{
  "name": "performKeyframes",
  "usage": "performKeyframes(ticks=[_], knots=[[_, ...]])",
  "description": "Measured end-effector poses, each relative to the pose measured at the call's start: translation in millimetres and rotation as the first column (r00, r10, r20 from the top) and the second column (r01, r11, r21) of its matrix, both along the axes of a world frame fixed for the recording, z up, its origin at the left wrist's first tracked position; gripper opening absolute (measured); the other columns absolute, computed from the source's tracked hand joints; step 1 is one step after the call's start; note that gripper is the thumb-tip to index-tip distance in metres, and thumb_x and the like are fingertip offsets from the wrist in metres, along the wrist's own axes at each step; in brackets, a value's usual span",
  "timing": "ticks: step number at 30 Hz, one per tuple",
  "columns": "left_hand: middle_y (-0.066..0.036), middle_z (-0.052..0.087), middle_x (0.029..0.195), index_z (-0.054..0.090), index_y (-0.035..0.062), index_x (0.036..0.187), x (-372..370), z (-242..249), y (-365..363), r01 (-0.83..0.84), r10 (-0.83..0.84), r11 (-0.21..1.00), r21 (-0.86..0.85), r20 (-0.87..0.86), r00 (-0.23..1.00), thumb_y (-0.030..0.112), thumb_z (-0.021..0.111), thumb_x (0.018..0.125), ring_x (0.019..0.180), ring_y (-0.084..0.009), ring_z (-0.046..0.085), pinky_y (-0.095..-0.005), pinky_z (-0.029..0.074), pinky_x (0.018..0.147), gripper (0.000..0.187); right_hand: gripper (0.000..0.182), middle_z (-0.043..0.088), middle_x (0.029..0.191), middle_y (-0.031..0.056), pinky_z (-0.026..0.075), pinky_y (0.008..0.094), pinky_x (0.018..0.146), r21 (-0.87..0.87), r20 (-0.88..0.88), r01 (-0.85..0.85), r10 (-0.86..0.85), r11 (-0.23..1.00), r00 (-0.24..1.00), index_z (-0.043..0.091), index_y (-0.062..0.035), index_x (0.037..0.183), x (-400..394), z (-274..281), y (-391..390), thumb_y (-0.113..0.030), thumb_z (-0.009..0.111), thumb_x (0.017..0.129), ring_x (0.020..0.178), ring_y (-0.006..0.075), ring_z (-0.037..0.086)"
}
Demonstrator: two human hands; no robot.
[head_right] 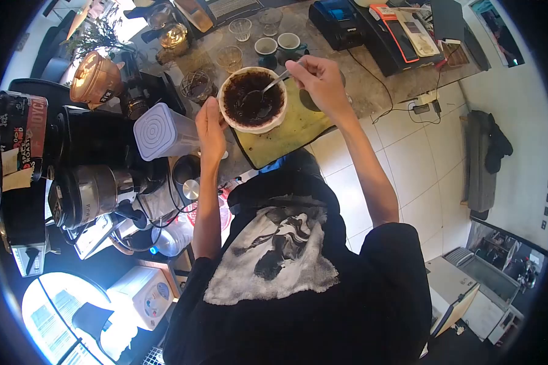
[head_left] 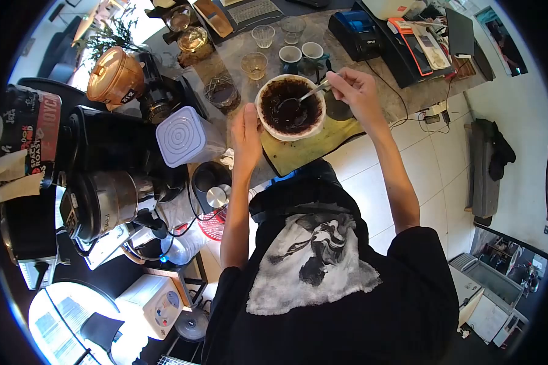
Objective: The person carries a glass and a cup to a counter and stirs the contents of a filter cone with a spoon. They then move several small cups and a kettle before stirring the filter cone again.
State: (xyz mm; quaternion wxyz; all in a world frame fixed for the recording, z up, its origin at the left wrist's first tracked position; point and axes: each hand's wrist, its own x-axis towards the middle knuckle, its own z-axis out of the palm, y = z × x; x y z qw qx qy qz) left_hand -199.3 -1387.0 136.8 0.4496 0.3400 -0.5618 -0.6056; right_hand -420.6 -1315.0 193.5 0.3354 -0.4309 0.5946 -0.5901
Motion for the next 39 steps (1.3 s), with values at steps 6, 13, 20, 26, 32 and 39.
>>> performKeyframes(ticks=[6, 13, 20, 26, 32, 39], knots=[[0.005, 0.046, 0.072, 0.054, 0.0041, 0.084, 3.9, -5.2, -3.2, 0.033, -0.033, 0.999, 0.038, 0.002, 0.999, 0.031, 0.039, 0.106, 0.064, -0.0029, 0.038, -0.0206, 0.031, 0.055, 0.038, 0.027, 0.049, 0.058, -0.0048, 0.031, 0.0222, 0.050, -0.058, -0.069, -0.043, 0.039, 0.997, 0.997, 0.062, -0.0024, 0.073, 5.7, 30.8, 11.4, -0.020, 0.067, 0.092, 0.056, 0.0019, 0.043], [0.006, 0.044, 0.072, 0.051, 0.0061, 0.083, 5.6, -5.1, -5.5, 0.065, -0.065, 0.997, 0.037, 0.011, 0.998, 0.032, 0.038, 0.106, 0.063, -0.0028, 0.036, -0.0214, 0.030, 0.055, 0.038, 0.023, 0.061, 0.065, 0.0135, 0.046, 0.0338, 0.056, 0.013, -0.629, -0.115, 0.098, 0.993, 0.771, 0.065, 0.0007, 0.081, 30.0, 54.0, 16.4, -0.021, 0.069, 0.088, 0.057, 0.0264, 0.059], [0.006, 0.043, 0.071, 0.050, 0.0070, 0.082, 6.5, -1.0, -5.8, 0.044, -0.044, 0.998, 0.034, 0.003, 0.999, 0.032, 0.038, 0.106, 0.063, -0.0028, 0.035, -0.0210, 0.030, 0.055, 0.037, 0.021, 0.063, 0.070, 0.0132, 0.046, 0.0375, 0.059, -0.067, -0.749, -0.074, -0.001, 0.995, 0.663, 0.066, -0.0006, 0.082, 29.2, 52.0, 9.5, -0.020, 0.068, 0.088, 0.064, 0.0307, 0.060], [0.005, 0.042, 0.070, 0.051, 0.0049, 0.080, 5.4, -7.2, -8.9, 0.035, -0.035, 0.999, -0.015, 0.002, 0.999, 0.032, 0.038, 0.106, 0.063, -0.0036, 0.035, -0.0221, 0.030, 0.055, 0.040, 0.025, 0.059, 0.062, 0.0136, 0.043, 0.0354, 0.055, -0.066, -0.702, 0.019, -0.060, 0.998, 0.710, 0.064, 0.0009, 0.079, 26.9, 56.1, 8.9, -0.022, 0.068, 0.088, 0.055, 0.0257, 0.056], [-0.001, 0.061, 0.090, 0.057, 0.0019, 0.098, 3.1, -15.9, -13.7, 0.104, -0.103, 0.994, -0.011, 0.068, 0.992, 0.037, 0.039, 0.106, 0.082, -0.0059, 0.058, -0.0223, 0.050, 0.073, 0.041, 0.030, 0.050, 0.054, 0.0043, 0.034, 0.0288, 0.050, 0.071, -0.478, 0.037, 0.001, 0.997, 0.878, 0.060, 0.0007, 0.072, 2.3, 6.3, -0.9, -0.022, 0.068, 0.090, 0.050, 0.0091, 0.042], [-0.001, 0.060, 0.090, 0.056, 0.0018, 0.097, -5.8, 1.7, -13.6, 0.090, -0.090, 0.996, -0.003, 0.029, 0.996, 0.036, 0.038, 0.106, 0.081, -0.0057, 0.057, -0.0227, 0.050, 0.074, 0.039, 0.031, 0.047, 0.057, -0.0059, 0.027, 0.0213, 0.050, 0.025, -0.046, -0.020, 0.022, 0.999, 0.999, 0.060, -0.0027, 0.068, -8.1, 21.7, -0.4, -0.021, 0.066, 0.093, 0.053, 0.0017, 0.039]])
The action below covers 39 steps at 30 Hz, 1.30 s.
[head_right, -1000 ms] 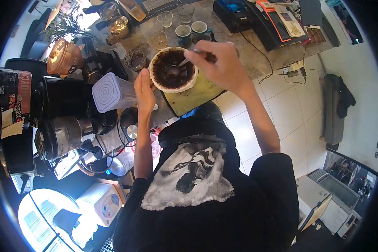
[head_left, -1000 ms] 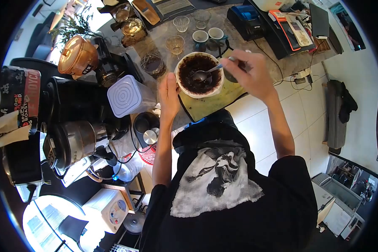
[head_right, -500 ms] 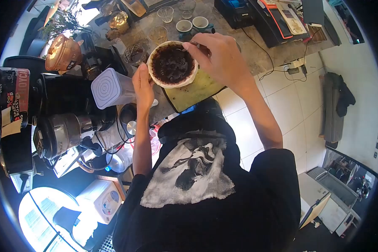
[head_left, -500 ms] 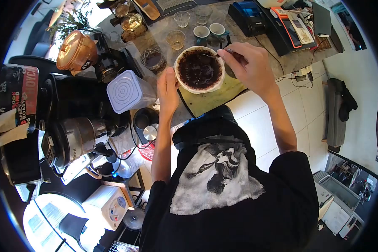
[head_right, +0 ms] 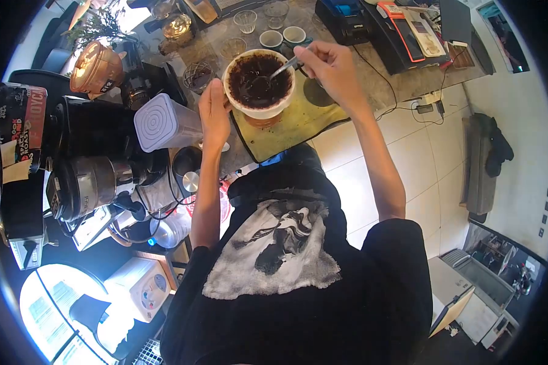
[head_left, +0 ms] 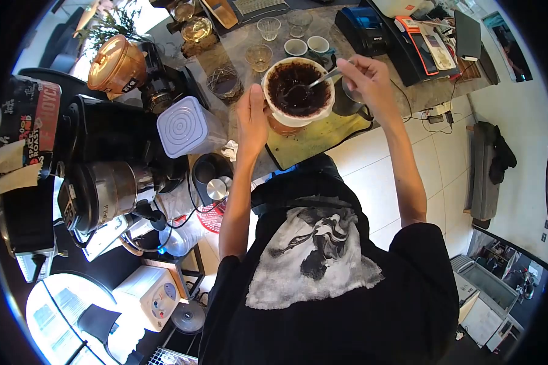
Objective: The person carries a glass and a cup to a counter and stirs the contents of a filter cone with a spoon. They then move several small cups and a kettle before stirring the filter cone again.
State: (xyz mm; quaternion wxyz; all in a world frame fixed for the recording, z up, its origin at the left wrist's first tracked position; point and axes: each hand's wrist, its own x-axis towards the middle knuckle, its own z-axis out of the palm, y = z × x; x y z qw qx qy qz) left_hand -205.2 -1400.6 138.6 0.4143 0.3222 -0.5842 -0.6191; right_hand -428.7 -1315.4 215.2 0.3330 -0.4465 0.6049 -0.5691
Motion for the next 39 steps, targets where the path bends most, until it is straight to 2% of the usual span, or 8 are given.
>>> performKeyframes(ticks=[6, 11, 16, 23, 25, 29, 34, 39], knots=[[0.000, 0.060, 0.090, 0.056, 0.0028, 0.097, -6.6, 23.9, 1.4, 0.012, -0.010, 1.000, 0.016, -0.100, 0.995, 0.036, 0.039, 0.106, 0.082, -0.0053, 0.057, -0.0226, 0.049, 0.073, 0.038, 0.028, 0.047, 0.059, -0.0064, 0.027, 0.0204, 0.049, -0.195, -0.121, -0.075, 0.052, 0.978, 0.991, 0.062, -0.0034, 0.072, 1.6, 36.4, 2.7, -0.021, 0.067, 0.093, 0.054, -0.0002, 0.039], [0.001, 0.061, 0.091, 0.056, 0.0034, 0.096, -6.3, 25.0, -2.6, 0.023, -0.020, 0.999, 0.026, -0.099, 0.995, 0.036, 0.039, 0.106, 0.082, -0.0050, 0.057, -0.0224, 0.048, 0.073, 0.039, 0.027, 0.048, 0.058, -0.0044, 0.030, 0.0225, 0.049, -0.135, -0.327, -0.085, 0.037, 0.987, 0.944, 0.062, 0.0008, 0.079, 11.3, 52.3, 8.5, -0.022, 0.067, 0.093, 0.055, 0.0018, 0.039], [0.000, 0.057, 0.084, 0.056, -0.0003, 0.093, -6.8, 36.5, 2.2, -0.028, 0.029, 0.999, 0.018, -0.099, 0.995, 0.034, 0.036, 0.107, 0.074, -0.0053, 0.051, -0.0219, 0.047, 0.065, 0.042, 0.028, 0.057, 0.062, 0.0094, 0.039, 0.0299, 0.051, -0.032, -0.648, -0.087, 0.045, 0.996, 0.760, 0.064, 0.0027, 0.090, 16.9, 51.6, 5.9, -0.025, 0.069, 0.090, 0.051, 0.0155, 0.044], [0.000, 0.063, 0.093, 0.056, 0.0038, 0.094, -0.1, 34.8, 3.4, -0.026, 0.026, 1.000, 0.014, -0.052, 0.998, 0.036, 0.038, 0.106, 0.082, -0.0049, 0.057, -0.0221, 0.047, 0.074, 0.039, 0.027, 0.057, 0.060, 0.0110, 0.039, 0.0303, 0.050, -0.187, -0.651, -0.016, -0.112, 0.982, 0.750, 0.066, 0.0016, 0.089, 13.9, 46.9, -0.1, -0.025, 0.069, 0.090, 0.049, 0.0177, 0.045], [-0.003, 0.062, 0.090, 0.058, -0.0024, 0.099, 0.0, 37.5, 5.2, -0.034, 0.035, 0.999, 0.012, -0.078, 0.996, 0.033, 0.036, 0.107, 0.082, -0.0076, 0.058, -0.0254, 0.051, 0.075, 0.042, 0.025, 0.049, 0.056, 0.0016, 0.032, 0.0236, 0.049, -0.222, -0.649, -0.012, -0.138, 0.975, 0.748, 0.065, 0.0031, 0.083, 14.9, 50.9, -0.4, -0.020, 0.069, 0.091, 0.054, 0.0043, 0.039], [-0.003, 0.062, 0.091, 0.058, -0.0025, 0.099, 0.6, 35.3, 5.0, -0.027, 0.027, 1.000, -0.002, -0.068, 0.997, 0.033, 0.036, 0.107, 0.083, -0.0081, 0.058, -0.0255, 0.052, 0.075, 0.042, 0.025, 0.048, 0.056, -0.0006, 0.031, 0.0236, 0.048, -0.188, -0.624, 0.005, -0.123, 0.982, 0.772, 0.065, 0.0031, 0.082, 15.5, 40.9, -2.7, -0.020, 0.069, 0.091, 0.054, 0.0037, 0.038], [-0.004, 0.062, 0.090, 0.058, -0.0021, 0.098, 2.9, 26.4, 0.5, -0.030, 0.030, 0.999, -0.014, -0.044, 0.999, 0.033, 0.036, 0.107, 0.081, -0.0089, 0.059, -0.0253, 0.052, 0.074, 0.042, 0.029, 0.051, 0.055, 0.0001, 0.032, 0.0252, 0.049, -0.023, -0.357, -0.025, 0.015, 0.999, 0.934, 0.064, 0.0010, 0.077, -1.8, -4.3, -16.2, -0.025, 0.069, 0.090, 0.052, 0.0044, 0.042], [0.000, 0.063, 0.092, 0.057, 0.0030, 0.096, 0.8, 29.7, 3.7, -0.033, 0.034, 0.999, 0.011, -0.043, 0.999, 0.036, 0.039, 0.105, 0.084, -0.0056, 0.058, -0.0222, 0.047, 0.074, 0.039, 0.028, 0.048, 0.059, -0.0055, 0.028, 0.0209, 0.052, -0.040, -0.099, -0.052, 0.048, 0.998, 0.994, 0.061, -0.0039, 0.072, -1.8, 9.7, -12.3, -0.022, 0.067, 0.092, 0.055, 0.0012, 0.039]])
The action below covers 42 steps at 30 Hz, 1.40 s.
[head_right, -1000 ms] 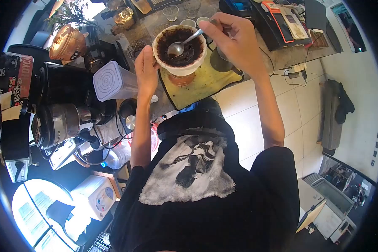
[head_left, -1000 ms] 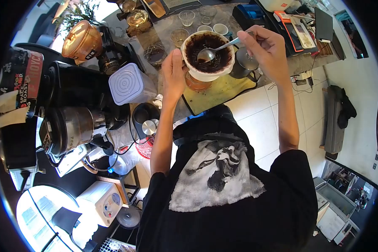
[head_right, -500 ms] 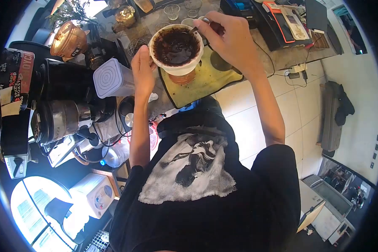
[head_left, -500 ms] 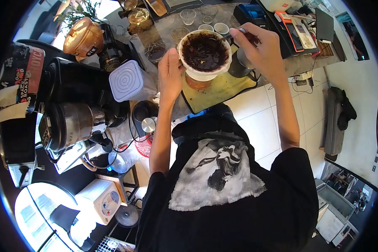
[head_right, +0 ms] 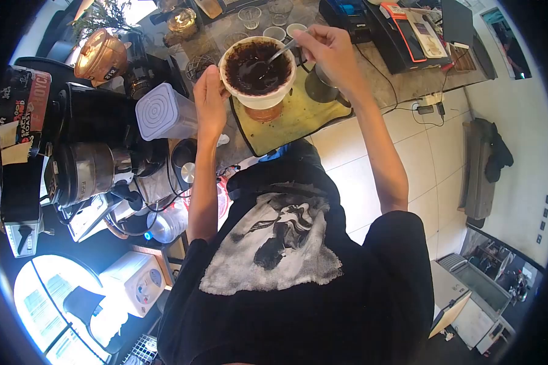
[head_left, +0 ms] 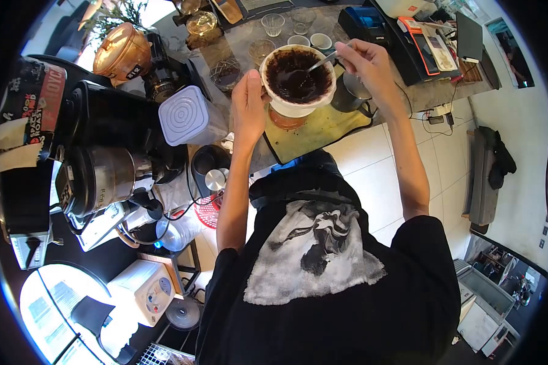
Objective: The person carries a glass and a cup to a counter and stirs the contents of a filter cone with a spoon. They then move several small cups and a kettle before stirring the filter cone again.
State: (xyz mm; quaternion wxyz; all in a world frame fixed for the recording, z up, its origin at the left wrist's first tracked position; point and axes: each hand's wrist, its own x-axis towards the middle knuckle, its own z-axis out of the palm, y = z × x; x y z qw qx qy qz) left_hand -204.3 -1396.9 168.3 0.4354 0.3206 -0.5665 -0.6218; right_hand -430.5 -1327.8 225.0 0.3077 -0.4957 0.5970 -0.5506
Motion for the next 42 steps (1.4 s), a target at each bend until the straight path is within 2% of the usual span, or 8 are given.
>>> performKeyframes(ticks=[8, 14, 18, 27, 30, 32, 35, 42], knots=[[-0.002, 0.060, 0.084, 0.058, -0.0003, 0.093, -4.5, 0.4, -3.1, -0.025, 0.025, 1.000, 0.002, -0.070, 0.997, 0.033, 0.037, 0.106, 0.077, -0.0073, 0.057, -0.0241, 0.050, 0.069, 0.041, 0.024, 0.048, 0.063, -0.0048, 0.029, 0.0187, 0.054, -0.096, -0.052, -0.089, 0.084, 0.991, 0.995, 0.062, -0.0036, 0.076, 7.2, 33.4, 13.5, -0.019, 0.065, 0.094, 0.058, 0.0015, 0.039], [0.000, 0.058, 0.078, 0.061, 0.0006, 0.091, -5.1, 0.1, -3.6, -0.037, 0.034, 0.998, -0.057, -0.040, 0.999, 0.033, 0.038, 0.106, 0.069, -0.0067, 0.050, -0.0244, 0.044, 0.063, 0.042, 0.026, 0.052, 0.059, 0.0091, 0.038, 0.0295, 0.052, -0.053, -0.517, -0.088, 0.048, 0.995, 0.855, 0.060, 0.0011, 0.086, 29.0, 43.9, 22.2, -0.024, 0.068, 0.091, 0.051, 0.0136, 0.046], [0.001, 0.057, 0.078, 0.061, 0.0007, 0.093, -3.9, -2.7, -2.8, -0.023, 0.019, 0.997, -0.079, -0.045, 0.999, 0.034, 0.038, 0.106, 0.069, -0.0065, 0.048, -0.0244, 0.043, 0.063, 0.043, 0.026, 0.056, 0.060, 0.0107, 0.038, 0.0305, 0.051, -0.156, -0.613, -0.051, -0.056, 0.986, 0.788, 0.060, 0.0012, 0.085, 30.9, 38.1, 16.3, -0.023, 0.067, 0.091, 0.050, 0.0177, 0.047], [0.001, 0.058, 0.080, 0.061, 0.0009, 0.093, -1.0, -3.8, -2.3, -0.017, 0.016, 0.999, -0.042, -0.027, 1.000, 0.038, 0.038, 0.106, 0.070, -0.0064, 0.049, -0.0237, 0.044, 0.064, 0.045, 0.024, 0.059, 0.061, 0.0107, 0.039, 0.0293, 0.051, -0.202, -0.535, 0.057, -0.159, 0.978, 0.830, 0.066, 0.0020, 0.088, 25.1, 41.0, 19.9, -0.022, 0.067, 0.091, 0.050, 0.0161, 0.049], [0.001, 0.058, 0.080, 0.060, 0.0008, 0.094, -2.1, -1.8, -0.9, -0.034, 0.033, 0.999, -0.032, -0.027, 0.999, 0.038, 0.038, 0.106, 0.070, -0.0065, 0.049, -0.0234, 0.044, 0.064, 0.045, 0.025, 0.048, 0.056, -0.0030, 0.029, 0.0223, 0.047, -0.214, -0.511, 0.083, -0.184, 0.973, 0.840, 0.064, 0.0025, 0.081, 22.9, 29.1, 18.5, -0.019, 0.068, 0.092, 0.053, 0.0019, 0.040], [0.001, 0.057, 0.079, 0.060, 0.0007, 0.094, -3.4, -0.2, -0.3, -0.037, 0.036, 0.999, -0.035, -0.029, 0.999, 0.037, 0.038, 0.106, 0.070, -0.0065, 0.049, -0.0233, 0.045, 0.064, 0.044, 0.028, 0.054, 0.057, 0.0036, 0.036, 0.0259, 0.050, -0.043, -0.382, 0.129, -0.136, 0.991, 0.914, 0.065, 0.0027, 0.082, 19.8, 16.6, 17.2, -0.023, 0.066, 0.092, 0.053, 0.0070, 0.047], [0.001, 0.057, 0.078, 0.060, 0.0005, 0.093, -2.6, -3.2, -2.2, -0.017, 0.015, 0.999, -0.042, -0.054, 0.998, 0.036, 0.038, 0.106, 0.070, -0.0065, 0.050, -0.0232, 0.044, 0.064, 0.044, 0.031, 0.051, 0.057, -0.0028, 0.031, 0.0230, 0.049, 0.032, -0.105, 0.057, -0.053, 0.998, 0.993, 0.062, -0.0007, 0.073, 13.1, -4.1, 11.8, -0.024, 0.065, 0.093, 0.053, 0.0028, 0.042], [0.001, 0.058, 0.079, 0.062, -0.0002, 0.094, -3.4, -2.6, -2.2, 0.003, -0.006, 0.998, -0.058, -0.047, 0.999, 0.035, 0.038, 0.106, 0.072, -0.0058, 0.051, -0.0235, 0.044, 0.064, 0.044, 0.031, 0.049, 0.058, -0.0057, 0.027, 0.0199, 0.050, -0.025, 0.122, 0.061, -0.058, 0.998, 0.991, 0.058, -0.0057, 0.067, 11.2, 15.7, 17.6, -0.022, 0.066, 0.093, 0.054, 0.0003, 0.039]])
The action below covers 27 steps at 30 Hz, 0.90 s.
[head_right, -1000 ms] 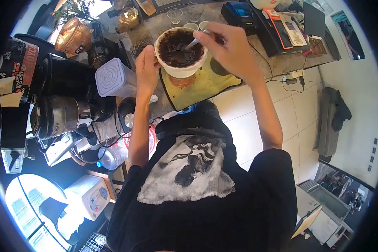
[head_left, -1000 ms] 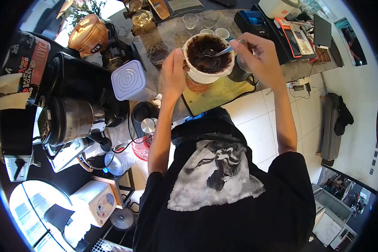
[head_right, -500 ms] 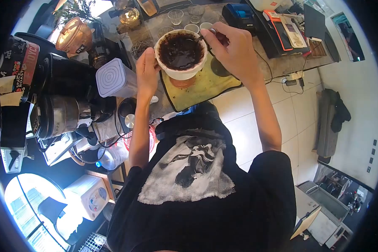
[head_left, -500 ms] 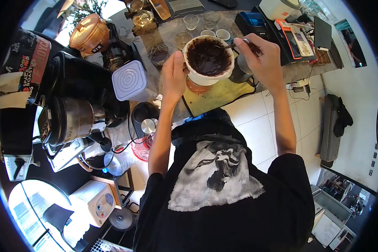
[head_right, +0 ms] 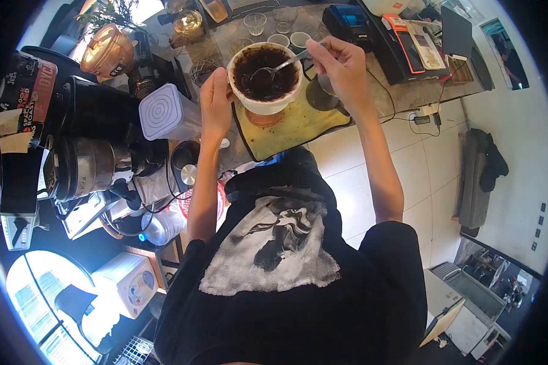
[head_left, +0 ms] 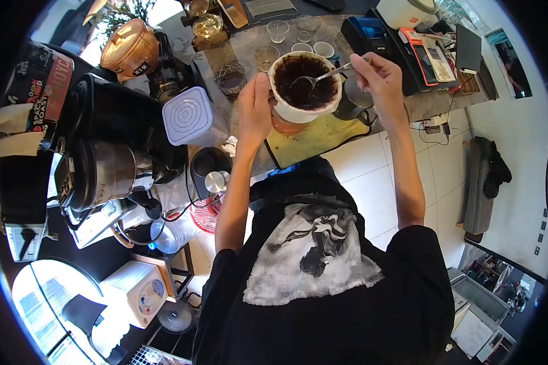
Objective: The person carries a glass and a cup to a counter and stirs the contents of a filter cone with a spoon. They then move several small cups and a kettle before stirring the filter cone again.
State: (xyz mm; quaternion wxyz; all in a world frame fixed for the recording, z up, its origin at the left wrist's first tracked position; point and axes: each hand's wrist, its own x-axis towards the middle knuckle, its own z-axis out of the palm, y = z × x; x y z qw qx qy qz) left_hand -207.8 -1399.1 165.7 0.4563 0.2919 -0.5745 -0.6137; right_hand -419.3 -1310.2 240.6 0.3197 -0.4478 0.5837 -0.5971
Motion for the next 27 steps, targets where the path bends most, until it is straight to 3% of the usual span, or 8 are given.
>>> performKeyframes(ticks=[2, 8, 11, 13, 20, 22, 27], knots=[[0.001, 0.058, 0.079, 0.062, -0.0003, 0.095, -0.9, 4.3, 1.9, -0.014, 0.014, 1.000, 0.006, 0.002, 1.000, 0.034, 0.038, 0.106, 0.072, -0.0058, 0.051, -0.0237, 0.044, 0.064, 0.044, 0.030, 0.049, 0.058, -0.0059, 0.028, 0.0197, 0.050, -0.113, -0.049, -0.001, -0.004, 0.994, 0.999, 0.057, -0.0051, 0.067, 2.0, 8.6, 2.0, -0.019, 0.067, 0.093, 0.055, -0.0003, 0.040], [0.000, 0.060, 0.081, 0.062, -0.0003, 0.096, -1.0, -2.8, -1.9, -0.004, 0.004, 1.000, 0.001, 0.028, 1.000, 0.033, 0.038, 0.106, 0.074, -0.0056, 0.053, -0.0236, 0.046, 0.065, 0.042, 0.025, 0.048, 0.058, -0.0055, 0.029, 0.0212, 0.049, -0.090, -0.283, -0.037, 0.010, 0.995, 0.959, 0.061, -0.0013, 0.074, 10.0, 14.4, 16.0, -0.017, 0.067, 0.093, 0.057, 0.0002, 0.042], [0.001, 0.059, 0.080, 0.062, -0.0005, 0.096, -1.7, -0.1, 0.5, -0.022, 0.022, 1.000, -0.002, 0.020, 1.000, 0.031, 0.038, 0.106, 0.072, -0.0059, 0.051, -0.0239, 0.045, 0.064, 0.041, 0.024, 0.050, 0.058, -0.0011, 0.031, 0.0242, 0.048, -0.069, -0.429, -0.064, 0.028, 0.996, 0.903, 0.063, 0.0009, 0.078, 11.8, 9.1, 16.8, -0.019, 0.069, 0.091, 0.053, 0.0040, 0.042], [0.001, 0.058, 0.079, 0.061, -0.0009, 0.096, -0.6, -1.4, -0.2, -0.005, 0.005, 1.000, 0.007, 0.022, 1.000, 0.030, 0.039, 0.106, 0.070, -0.0066, 0.050, -0.0242, 0.044, 0.064, 0.040, 0.021, 0.053, 0.060, -0.0007, 0.033, 0.0219, 0.051, -0.026, -0.619, -0.035, 0.011, 0.999, 0.785, 0.065, 0.0030, 0.081, 18.7, 14.7, 17.6, -0.015, 0.068, 0.091, 0.056, 0.0035, 0.043], [0.001, 0.056, 0.076, 0.060, -0.0010, 0.093, -1.0, -3.4, 0.9, -0.037, 0.038, 0.999, -0.021, 0.029, 0.999, 0.031, 0.039, 0.106, 0.068, -0.0070, 0.049, -0.0246, 0.044, 0.064, 0.040, 0.020, 0.056, 0.061, 0.0043, 0.036, 0.0223, 0.052, -0.148, -0.667, 0.029, -0.121, 0.989, 0.735, 0.066, 0.0028, 0.082, 18.3, 4.8, 13.6, -0.015, 0.070, 0.089, 0.054, 0.0061, 0.046], [0.001, 0.055, 0.076, 0.060, -0.0012, 0.092, -1.0, -1.7, 2.1, -0.035, 0.035, 0.999, -0.020, 0.017, 0.999, 0.032, 0.040, 0.106, 0.068, -0.0071, 0.048, -0.0249, 0.044, 0.063, 0.041, 0.021, 0.061, 0.061, 0.0077, 0.038, 0.0264, 0.049, -0.207, -0.636, 0.052, -0.175, 0.977, 0.752, 0.067, 0.0009, 0.082, 18.1, 8.7, 14.9, -0.018, 0.071, 0.088, 0.050, 0.0109, 0.051], [0.000, 0.054, 0.075, 0.059, -0.0018, 0.092, -2.4, -3.5, 2.9, -0.039, 0.039, 0.999, -0.020, 0.018, 0.999, 0.034, 0.039, 0.106, 0.067, -0.0077, 0.048, -0.0252, 0.043, 0.063, 0.044, 0.024, 0.055, 0.058, 0.0044, 0.034, 0.0250, 0.048, -0.169, -0.586, 0.113, -0.192, 0.979, 0.787, 0.064, 0.0017, 0.078, 20.2, 8.8, 13.5, -0.019, 0.069, 0.090, 0.052, 0.0065, 0.047]])
